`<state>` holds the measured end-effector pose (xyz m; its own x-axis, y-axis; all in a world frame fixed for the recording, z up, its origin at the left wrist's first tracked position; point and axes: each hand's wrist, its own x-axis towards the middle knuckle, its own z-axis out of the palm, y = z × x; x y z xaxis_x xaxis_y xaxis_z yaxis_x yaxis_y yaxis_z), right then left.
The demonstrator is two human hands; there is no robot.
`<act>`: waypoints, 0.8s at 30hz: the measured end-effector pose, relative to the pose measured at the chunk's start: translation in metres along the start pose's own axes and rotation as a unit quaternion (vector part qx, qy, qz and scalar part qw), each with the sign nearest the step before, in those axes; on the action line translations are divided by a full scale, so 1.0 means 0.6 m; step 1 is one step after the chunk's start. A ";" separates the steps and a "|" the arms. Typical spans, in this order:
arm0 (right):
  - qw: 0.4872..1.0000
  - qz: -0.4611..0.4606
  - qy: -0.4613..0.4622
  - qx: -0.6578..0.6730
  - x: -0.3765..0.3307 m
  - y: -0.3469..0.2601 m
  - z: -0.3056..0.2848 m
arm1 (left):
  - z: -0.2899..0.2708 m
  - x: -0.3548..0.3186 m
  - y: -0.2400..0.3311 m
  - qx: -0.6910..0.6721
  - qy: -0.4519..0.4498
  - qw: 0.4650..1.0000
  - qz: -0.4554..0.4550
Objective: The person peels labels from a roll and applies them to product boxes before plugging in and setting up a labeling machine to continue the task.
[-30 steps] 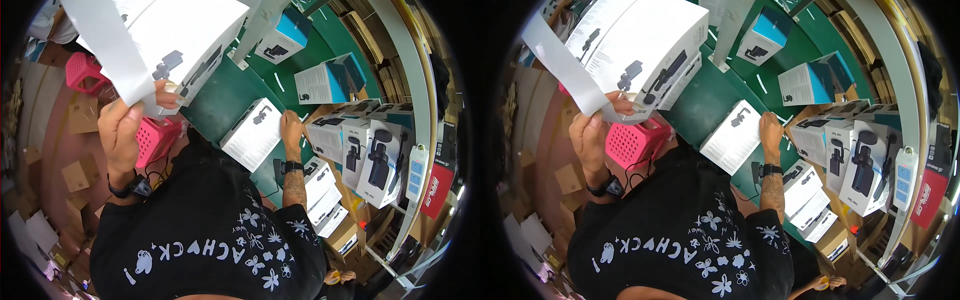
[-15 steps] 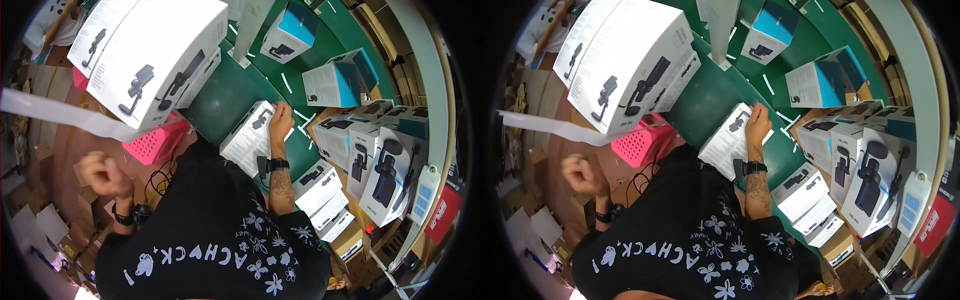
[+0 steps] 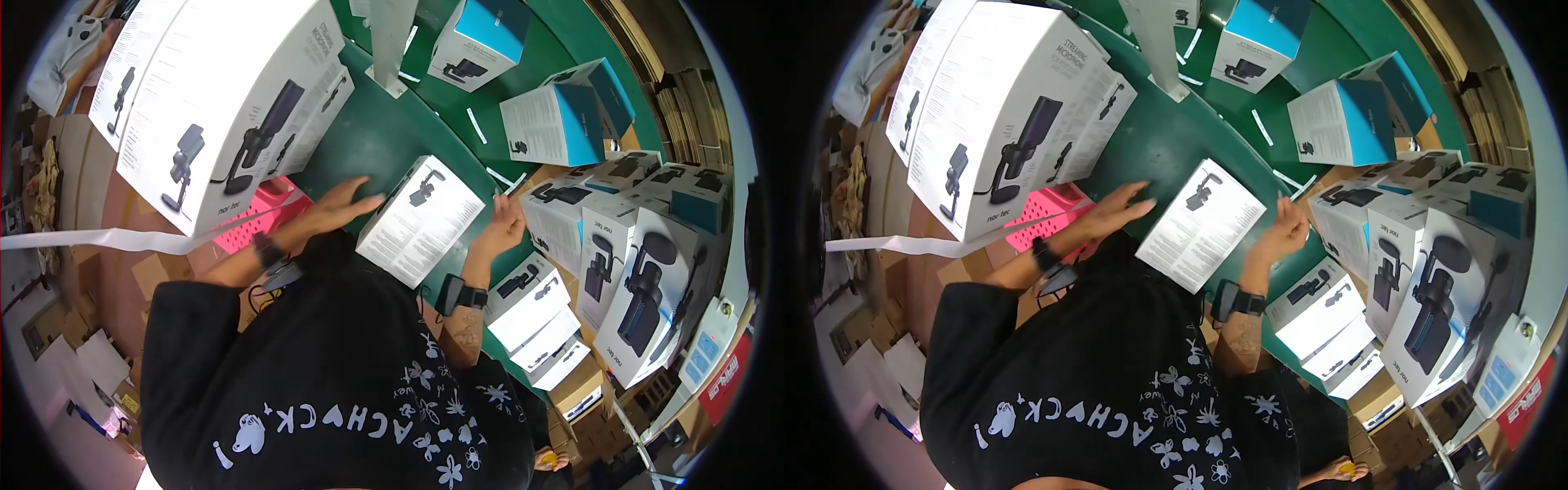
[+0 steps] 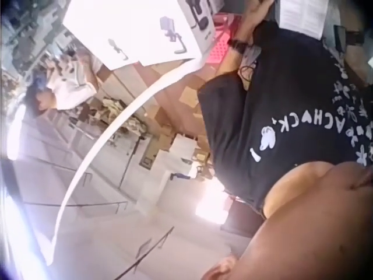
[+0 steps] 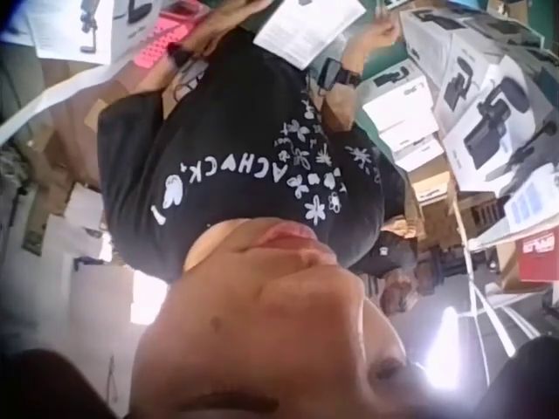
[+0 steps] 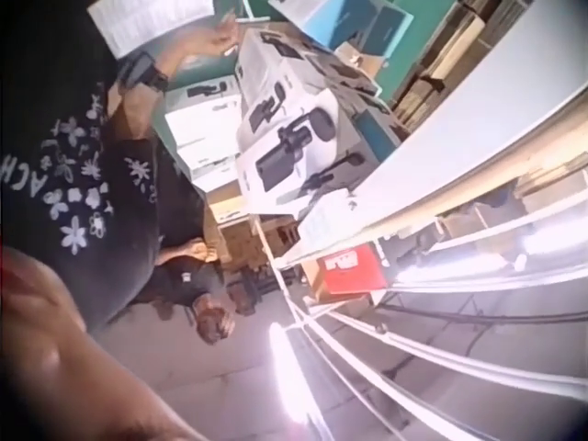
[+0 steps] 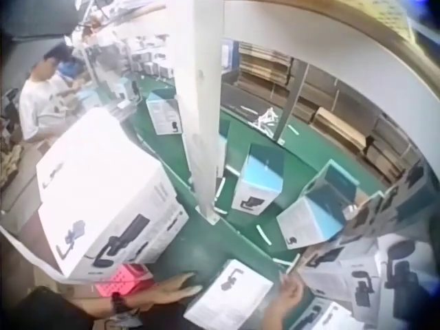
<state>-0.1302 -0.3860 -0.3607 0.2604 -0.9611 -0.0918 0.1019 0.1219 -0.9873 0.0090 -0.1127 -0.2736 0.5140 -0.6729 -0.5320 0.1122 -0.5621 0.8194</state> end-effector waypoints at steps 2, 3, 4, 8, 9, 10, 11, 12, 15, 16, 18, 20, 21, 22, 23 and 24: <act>0.995 0.087 0.032 -0.032 -0.021 0.016 -0.016 | 0.037 0.065 -0.008 -0.062 0.022 0.997 -0.034; 0.978 0.201 0.055 0.025 -0.028 0.044 -0.022 | 0.060 0.100 -0.018 -0.050 0.040 0.997 -0.036; 0.943 0.316 0.072 0.076 -0.038 0.051 -0.021 | 0.075 0.114 -0.002 -0.053 0.041 0.997 -0.035; 0.953 0.269 0.045 0.132 -0.044 0.005 0.007 | 0.091 0.114 0.040 -0.203 -0.025 0.976 0.074; 0.956 0.233 -0.007 0.177 -0.047 -0.030 0.016 | 0.087 0.099 0.046 -0.200 0.009 0.968 0.149; 0.954 0.198 -0.057 0.219 -0.057 -0.068 0.023 | 0.085 0.082 0.050 -0.197 0.040 0.954 0.222; 0.955 0.165 -0.042 0.242 -0.066 -0.105 0.035 | 0.081 0.074 0.052 -0.238 0.042 0.937 0.251; 0.967 0.123 -0.044 0.217 -0.071 -0.136 0.047 | 0.073 0.064 0.078 -0.314 -0.007 0.908 0.278; 0.975 0.094 -0.045 0.196 -0.072 -0.152 0.057 | 0.065 0.041 0.105 -0.378 0.010 0.887 0.263; 0.979 0.080 -0.056 0.180 -0.076 -0.150 0.055 | 0.064 0.039 0.107 -0.369 0.026 0.906 0.205; 0.982 0.069 -0.068 0.161 -0.085 -0.158 0.049 | 0.069 0.029 0.103 -0.361 0.044 0.920 0.144; 0.990 0.085 -0.058 0.092 -0.095 -0.183 0.035 | 0.084 0.017 0.085 -0.275 0.026 0.944 0.183; 0.997 0.056 -0.034 0.030 -0.104 -0.206 0.040 | 0.099 0.017 0.059 -0.223 0.037 0.950 0.218; 0.998 0.058 -0.028 0.026 -0.107 -0.223 0.038 | 0.099 0.008 0.064 -0.225 0.031 0.950 0.214; 0.988 -0.047 -0.066 -0.132 -0.108 -0.236 0.036 | 0.095 -0.004 0.069 -0.124 0.067 0.967 0.214; 0.941 -0.149 -0.101 -0.288 -0.108 -0.251 0.035 | 0.092 -0.015 0.075 -0.022 0.099 0.971 0.214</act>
<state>-0.1421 -0.3369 -0.2036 0.4854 -0.8578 0.1693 -0.3222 -0.3555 -0.8774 -0.0377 -0.1586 -0.2437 0.6749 -0.7322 -0.0917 -0.1151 -0.2272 0.9670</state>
